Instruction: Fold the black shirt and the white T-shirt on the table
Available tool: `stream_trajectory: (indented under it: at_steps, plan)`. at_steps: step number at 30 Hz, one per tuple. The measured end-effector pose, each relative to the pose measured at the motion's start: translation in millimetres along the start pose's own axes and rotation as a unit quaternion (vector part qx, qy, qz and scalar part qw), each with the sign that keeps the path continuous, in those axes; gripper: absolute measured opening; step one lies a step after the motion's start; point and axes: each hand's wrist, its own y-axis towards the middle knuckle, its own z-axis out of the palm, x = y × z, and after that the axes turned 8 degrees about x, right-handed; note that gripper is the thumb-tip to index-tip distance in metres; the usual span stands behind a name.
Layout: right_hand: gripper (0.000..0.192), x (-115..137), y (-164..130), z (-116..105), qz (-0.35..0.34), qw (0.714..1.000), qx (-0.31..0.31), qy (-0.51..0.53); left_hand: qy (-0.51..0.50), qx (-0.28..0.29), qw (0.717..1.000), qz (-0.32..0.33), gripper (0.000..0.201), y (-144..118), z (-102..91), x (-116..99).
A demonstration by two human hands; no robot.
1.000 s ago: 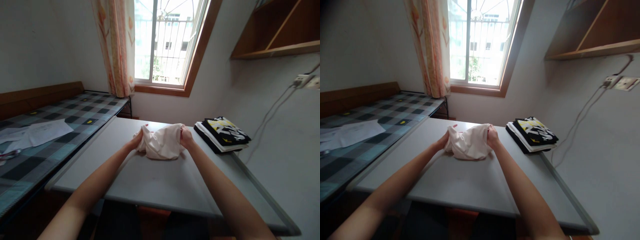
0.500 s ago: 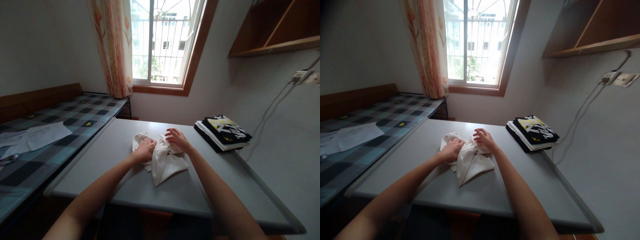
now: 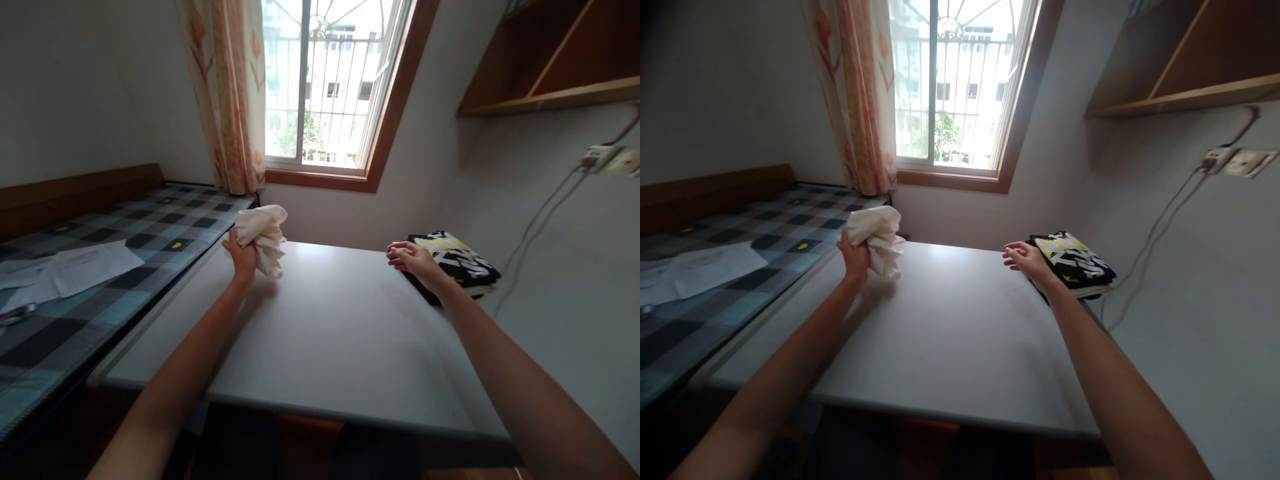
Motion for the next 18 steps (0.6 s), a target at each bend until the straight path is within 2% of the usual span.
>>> stream_trajectory:
  at_steps: [2, 4, 6, 7, 9, 12, 15, 18]
  plan:
    - [0.017, 8.1, 0.7, -12.7, 0.008, 1.0, -0.022, -0.016, 0.11, 0.003, 0.993, -0.032, 0.053, 6.9, -11.7, -3.1]
    - [0.01, 15.3, 1.8, -23.6, 0.026, 0.998, -0.04, -0.035, 0.22, 0.072, 0.969, -0.082, 0.078, 9.6, -20.8, -3.1]
    - [0.007, 19.4, 4.0, -34.6, 0.041, 0.996, -0.058, -0.062, 0.296, 0.149, 0.936, -0.119, 0.087, 9.7, -26.6, -0.9]
    - [0.007, 20.0, 5.6, -40.6, 0.046, 0.993, -0.068, -0.079, 0.326, 0.173, 0.922, -0.118, 0.083, 9.0, -28.3, 0.2]
    - [0.009, 18.1, 9.5, -54.3, 0.046, 0.986, -0.097, -0.131, 0.373, 0.185, 0.906, -0.077, 0.062, 6.8, -29.6, 1.0]
    - [0.011, 10.5, 14.2, -76.1, 0.05, 0.947, -0.155, -0.275, 0.413, 0.182, 0.892, -0.012, 0.032, 1.6, -26.3, -1.5]
    - [0.016, -0.1, 13.8, -94.7, 0.079, 0.89, -0.193, -0.406, 0.414, 0.214, 0.885, 0.01, 0.028, -6.0, -18.2, -4.1]
    - [0.03, -15.0, 9.7, -108.8, 0.134, 0.838, -0.229, -0.477, 0.428, 0.245, 0.87, 0.029, 0.027, -15.2, -9.8, -2.6]
